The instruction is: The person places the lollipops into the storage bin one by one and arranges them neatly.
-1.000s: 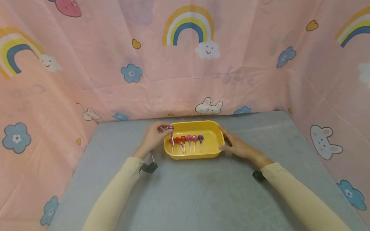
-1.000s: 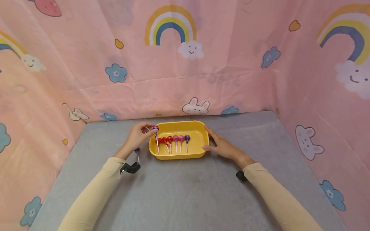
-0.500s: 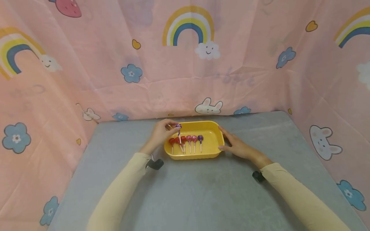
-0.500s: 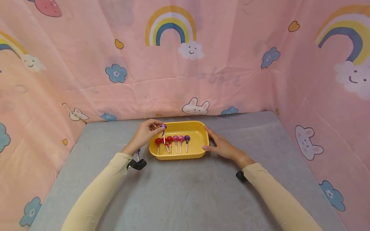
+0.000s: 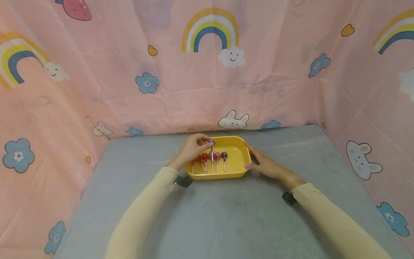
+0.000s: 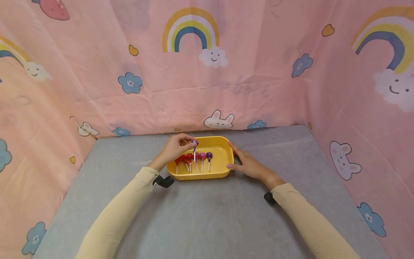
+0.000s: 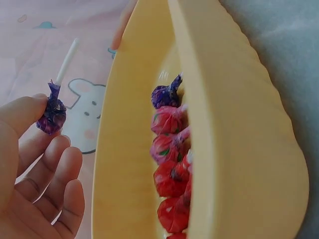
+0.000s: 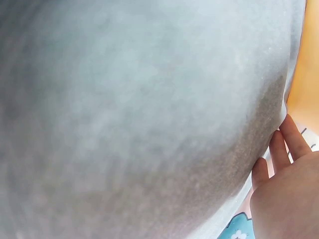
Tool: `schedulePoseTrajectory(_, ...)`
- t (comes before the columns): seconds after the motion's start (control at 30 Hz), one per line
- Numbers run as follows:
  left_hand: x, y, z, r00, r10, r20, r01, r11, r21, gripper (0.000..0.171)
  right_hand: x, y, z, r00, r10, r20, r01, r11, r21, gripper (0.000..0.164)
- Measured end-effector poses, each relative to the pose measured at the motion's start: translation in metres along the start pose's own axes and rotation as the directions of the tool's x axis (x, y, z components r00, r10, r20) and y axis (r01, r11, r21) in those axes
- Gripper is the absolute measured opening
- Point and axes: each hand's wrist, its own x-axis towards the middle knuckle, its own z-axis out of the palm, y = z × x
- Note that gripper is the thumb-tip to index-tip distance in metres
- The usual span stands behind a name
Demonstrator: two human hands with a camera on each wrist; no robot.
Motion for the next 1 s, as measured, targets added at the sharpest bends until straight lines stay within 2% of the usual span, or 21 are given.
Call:
schedulePoseTrajectory(0.27, 0.007, 0.002, 0.01, 1.0, 0.006, 0.023, -0.006, 1.0, -0.015, 0.031, 0.0, 0.002, 0.001, 1.0, -0.006, 0.0, 0.006, 1.0, 0.006, 0.094)
schedulePoseTrajectory(0.5, 0.014, 0.003, 0.021, 0.999, -0.013, 0.03, 0.013, 1.0, 0.012, 0.032, 0.001, 0.001, 0.001, 1.0, 0.021, 0.009, -0.021, 1.0, 0.009, 0.093)
schedulePoseTrajectory(1.0, 0.022, 0.002, 0.041, 0.997, 0.005, 0.074, -0.001, 0.998, -0.06, 0.028, 0.001, 0.0, 0.0, 1.0, -0.006, 0.01, 0.006, 1.0, 0.004, 0.093)
